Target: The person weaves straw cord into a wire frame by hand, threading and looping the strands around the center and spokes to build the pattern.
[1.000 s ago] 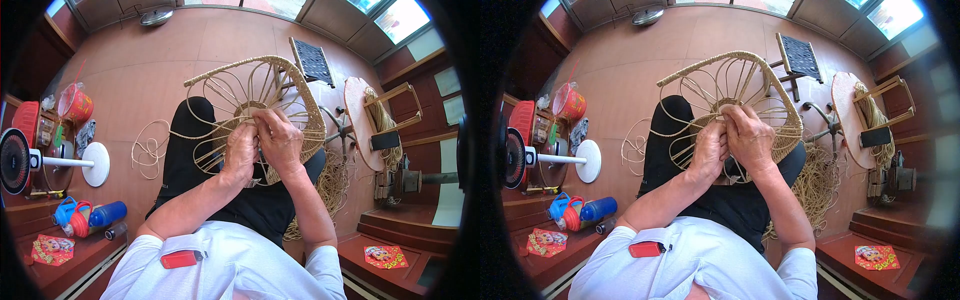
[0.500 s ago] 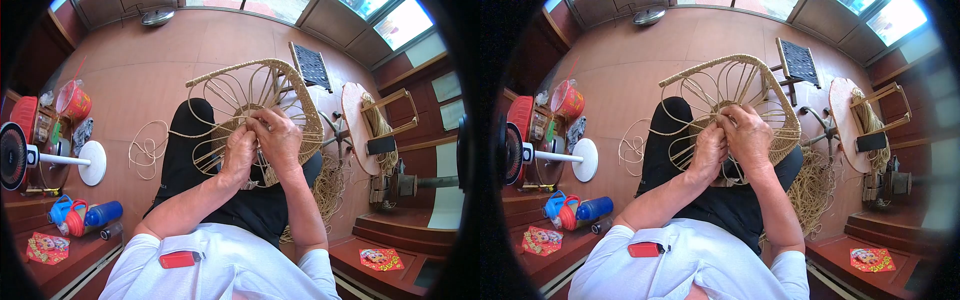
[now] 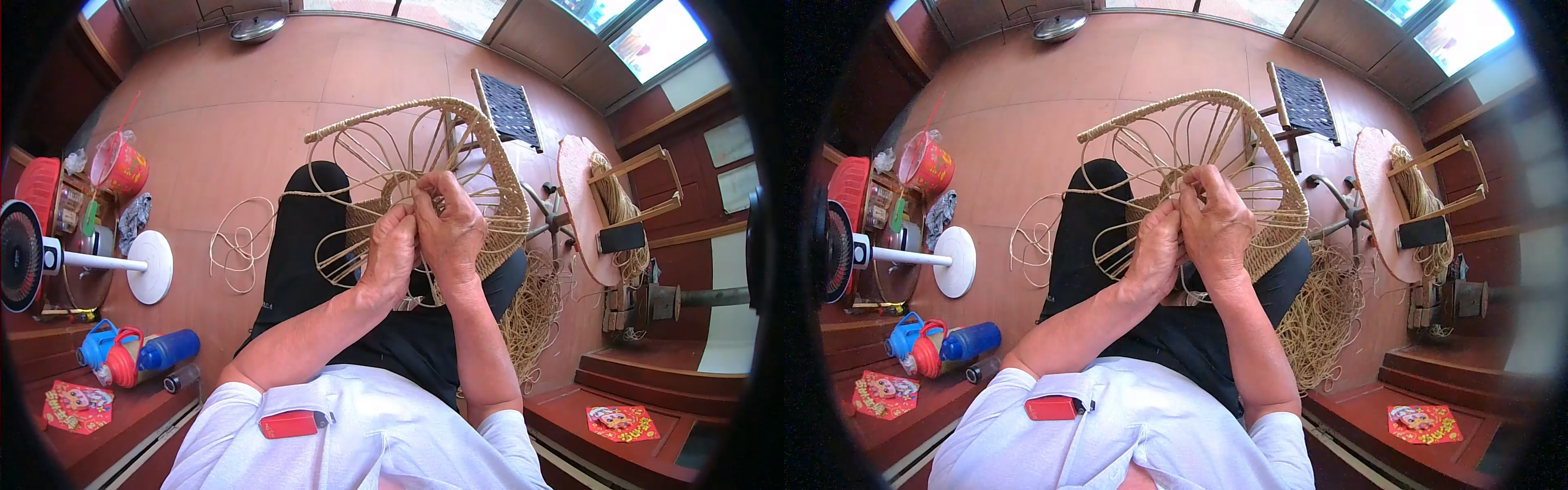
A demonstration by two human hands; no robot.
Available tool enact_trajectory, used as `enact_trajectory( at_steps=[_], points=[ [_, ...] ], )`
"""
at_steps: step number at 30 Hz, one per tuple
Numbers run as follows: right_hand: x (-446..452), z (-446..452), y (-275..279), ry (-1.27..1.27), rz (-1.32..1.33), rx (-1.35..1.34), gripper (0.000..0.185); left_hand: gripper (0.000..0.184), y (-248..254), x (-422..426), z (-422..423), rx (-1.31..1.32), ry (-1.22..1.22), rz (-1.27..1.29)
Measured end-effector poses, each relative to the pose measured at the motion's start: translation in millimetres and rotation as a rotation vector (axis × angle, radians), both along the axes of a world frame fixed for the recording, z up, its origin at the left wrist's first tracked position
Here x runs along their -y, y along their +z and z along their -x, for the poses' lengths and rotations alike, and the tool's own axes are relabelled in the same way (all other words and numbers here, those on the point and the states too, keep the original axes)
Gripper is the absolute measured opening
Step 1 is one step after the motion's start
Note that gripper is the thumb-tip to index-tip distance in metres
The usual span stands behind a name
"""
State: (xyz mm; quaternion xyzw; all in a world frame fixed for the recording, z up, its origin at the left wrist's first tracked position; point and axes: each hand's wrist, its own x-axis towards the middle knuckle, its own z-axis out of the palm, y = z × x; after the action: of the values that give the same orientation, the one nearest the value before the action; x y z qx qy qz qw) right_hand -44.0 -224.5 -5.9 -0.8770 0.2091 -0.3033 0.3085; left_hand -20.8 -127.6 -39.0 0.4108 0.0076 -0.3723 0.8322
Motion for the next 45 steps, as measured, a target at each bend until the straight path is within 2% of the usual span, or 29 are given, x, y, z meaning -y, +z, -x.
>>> enact_trajectory(
  at_steps=[8, 15, 17, 19, 25, 35, 40, 45],
  points=[
    [16, 14, 5, 0.198, 0.127, -0.062, 0.018, 0.017, 4, -3, 1, -0.032, -0.004, -0.017],
    [22, 18, 5, 0.274, 0.206, -0.129, 0.021, 0.014, -12, 2, 7, 0.171, 0.12, -0.087],
    [19, 17, 6, 0.25, 0.197, -0.136, 0.019, 0.014, -19, 2, 8, 0.214, 0.176, -0.072],
    [17, 16, 7, 0.224, 0.188, -0.142, 0.017, 0.015, -15, -6, 6, 0.353, 0.167, -0.261],
    [11, 13, -2, 0.148, 0.206, -0.116, 0.015, 0.017, -11, -13, 4, 0.533, 0.223, -0.385],
    [9, 9, -18, 0.096, 0.292, 0.004, 0.014, 0.014, -1, -17, -13, 0.658, 0.235, -0.454],
    [6, 9, -20, 0.081, 0.281, 0.032, 0.014, 0.012, 7, -20, -17, 0.963, 0.319, -0.591],
    [7, 8, -16, 0.1, 0.266, 0.007, 0.019, 0.012, 7, -24, -26, 1.036, 0.304, -0.627]
  ],
)
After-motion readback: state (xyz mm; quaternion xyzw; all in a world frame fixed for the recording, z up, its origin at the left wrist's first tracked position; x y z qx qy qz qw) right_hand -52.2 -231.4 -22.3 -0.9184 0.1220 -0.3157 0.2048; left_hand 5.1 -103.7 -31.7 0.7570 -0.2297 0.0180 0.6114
